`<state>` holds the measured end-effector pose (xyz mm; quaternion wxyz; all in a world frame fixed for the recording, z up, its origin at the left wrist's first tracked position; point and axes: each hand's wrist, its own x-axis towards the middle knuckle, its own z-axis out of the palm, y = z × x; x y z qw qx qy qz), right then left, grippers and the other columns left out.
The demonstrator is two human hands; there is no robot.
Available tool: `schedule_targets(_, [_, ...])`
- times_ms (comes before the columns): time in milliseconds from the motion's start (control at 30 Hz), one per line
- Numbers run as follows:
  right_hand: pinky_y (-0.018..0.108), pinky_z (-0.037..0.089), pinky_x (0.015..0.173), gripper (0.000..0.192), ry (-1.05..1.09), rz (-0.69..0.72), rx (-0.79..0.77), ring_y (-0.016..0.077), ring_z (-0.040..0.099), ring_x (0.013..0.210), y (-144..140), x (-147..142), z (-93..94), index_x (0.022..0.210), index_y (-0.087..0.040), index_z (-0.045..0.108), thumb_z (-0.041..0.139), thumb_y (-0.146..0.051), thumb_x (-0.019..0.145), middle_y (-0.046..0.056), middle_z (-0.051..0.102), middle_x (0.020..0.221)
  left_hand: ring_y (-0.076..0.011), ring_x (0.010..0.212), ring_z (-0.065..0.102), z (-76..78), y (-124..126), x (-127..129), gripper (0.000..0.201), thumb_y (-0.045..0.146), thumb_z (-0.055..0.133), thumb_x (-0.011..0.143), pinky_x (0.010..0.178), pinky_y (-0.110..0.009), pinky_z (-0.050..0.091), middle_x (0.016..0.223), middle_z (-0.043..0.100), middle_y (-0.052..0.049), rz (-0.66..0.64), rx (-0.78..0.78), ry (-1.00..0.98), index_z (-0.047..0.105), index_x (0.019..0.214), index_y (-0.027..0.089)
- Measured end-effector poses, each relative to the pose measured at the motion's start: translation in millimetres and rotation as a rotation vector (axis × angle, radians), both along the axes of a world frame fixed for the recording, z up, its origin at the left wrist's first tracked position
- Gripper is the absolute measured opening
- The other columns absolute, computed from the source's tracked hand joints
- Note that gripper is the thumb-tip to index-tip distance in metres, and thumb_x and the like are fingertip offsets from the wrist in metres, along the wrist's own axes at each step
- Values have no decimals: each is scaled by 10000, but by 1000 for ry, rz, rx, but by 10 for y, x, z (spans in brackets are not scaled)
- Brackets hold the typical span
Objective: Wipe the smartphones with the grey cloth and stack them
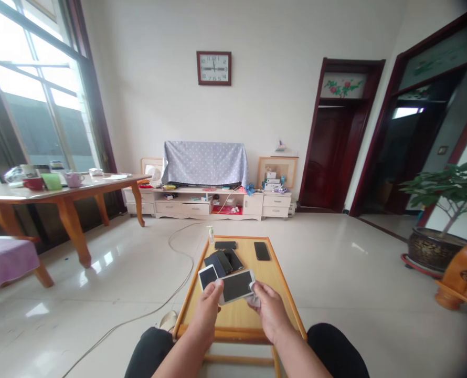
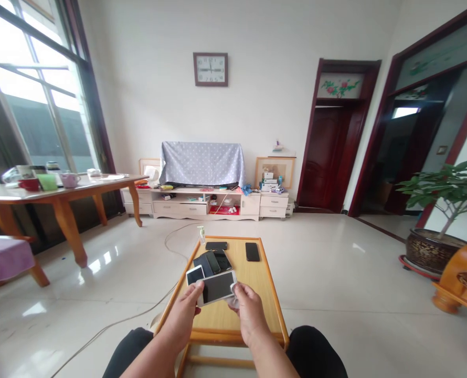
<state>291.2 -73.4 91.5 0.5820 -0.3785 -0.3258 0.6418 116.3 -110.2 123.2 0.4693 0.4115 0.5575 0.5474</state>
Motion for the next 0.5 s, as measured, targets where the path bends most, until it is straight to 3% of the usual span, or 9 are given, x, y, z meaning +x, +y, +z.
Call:
schedule_targets(100, [304, 524, 739, 506, 3, -116, 15, 221, 651, 901, 89, 73, 81, 997, -181, 729, 840, -542, 661, 89, 723, 1027, -119, 654, 484, -74, -19, 38, 454, 636, 678, 744, 632, -245, 360, 688, 564, 15, -126, -6, -83, 589, 799, 194])
schedule_targets(200, [307, 527, 753, 526, 12, -125, 10, 231, 646, 946, 40, 44, 61, 1034, -195, 725, 832, -554, 665, 85, 723, 1050, -96, 605, 449, -149, -5, 99, 456, 620, 716, 714, 621, -237, 354, 643, 533, 36, -110, 20, -139, 581, 778, 189])
schedule_targets(367, [288, 498, 653, 568, -140, 93, -19, 214, 644, 806, -162, -90, -202, 994, -167, 722, 782, -638, 681, 81, 729, 888, -86, 571, 433, -289, 19, 175, 489, 658, 711, 685, 588, -229, 337, 603, 504, 55, -35, 26, -153, 554, 745, 199])
schedule_targets(500, [267, 465, 598, 590, -214, 49, -105, 198, 637, 744, -128, -35, -468, 951, -172, 696, 771, -675, 653, 60, 716, 822, -109, 629, 512, -480, -17, 234, 501, 670, 710, 654, 602, -232, 372, 665, 572, 37, -68, -38, -116, 563, 783, 209])
